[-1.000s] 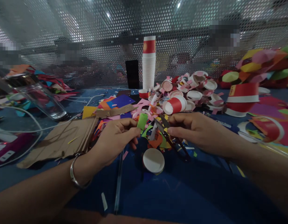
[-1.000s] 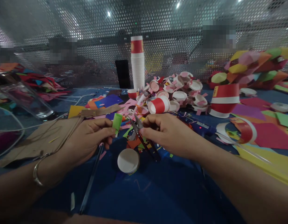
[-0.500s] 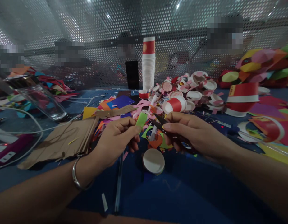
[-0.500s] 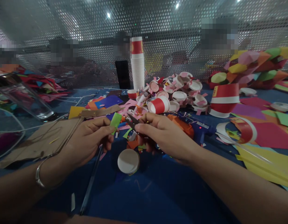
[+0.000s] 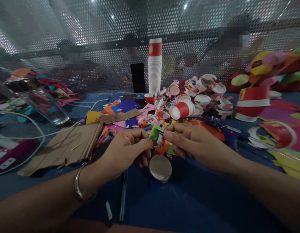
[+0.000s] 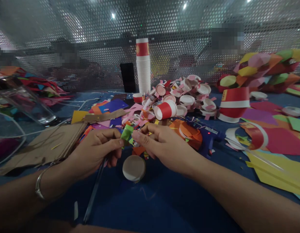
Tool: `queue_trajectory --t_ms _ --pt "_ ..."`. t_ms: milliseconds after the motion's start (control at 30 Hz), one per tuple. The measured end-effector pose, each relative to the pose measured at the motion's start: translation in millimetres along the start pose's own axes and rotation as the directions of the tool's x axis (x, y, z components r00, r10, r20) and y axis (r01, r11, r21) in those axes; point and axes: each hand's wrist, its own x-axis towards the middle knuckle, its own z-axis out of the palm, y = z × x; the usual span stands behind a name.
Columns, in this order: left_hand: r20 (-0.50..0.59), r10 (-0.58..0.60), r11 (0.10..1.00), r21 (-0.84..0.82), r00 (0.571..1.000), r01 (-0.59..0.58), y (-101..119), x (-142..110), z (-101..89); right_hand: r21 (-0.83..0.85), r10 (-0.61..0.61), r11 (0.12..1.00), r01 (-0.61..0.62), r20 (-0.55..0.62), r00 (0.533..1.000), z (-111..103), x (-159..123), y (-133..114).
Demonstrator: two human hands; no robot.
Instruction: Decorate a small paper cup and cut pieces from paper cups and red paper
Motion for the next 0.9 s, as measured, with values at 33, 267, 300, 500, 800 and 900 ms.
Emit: queue_trajectory --t_ms 33,267,300,500,800,900 --pt "0.004 -0.002 1.0 0.004 1.0 0.002 0.1 -0.4 0.1 0.014 0.014 1.0 -0.015 0.013 1.0 0.5 -0.3 0.2" --pt "0.039 -0.014 1.0 -0.024 0.999 0.015 1.9 0.1 1.7 0.206 0.018 0.978 -0.038 0.095 0.995 4.5 1.6 1.1" --pt "0.046 -0.015 1.0 -0.019 0.999 0.016 2.0 -0.2 1.9 0.229 0.019 0.972 -0.042 0.103 0.994 5.1 1.9 1.2" --pt "0.066 -0.002 1.0 -0.01 0.998 0.003 0.6 -2.6 1.9 0.289 0.018 0.956 -0.055 0.128 0.992 7.0 1.9 2.2" --pt "0.086 -0.002 1.0 -0.015 0.996 0.004 0.0 -2.2 1.6 0.266 -0.018 0.964 -0.014 0.119 0.993 7.1 0.9 0.6" --pt "0.105 -0.001 1.0 -0.027 0.994 0.004 -1.0 -2.4 1.0 0.274 -0.019 0.962 -0.011 0.107 0.994 7.5 0.6 -0.1"
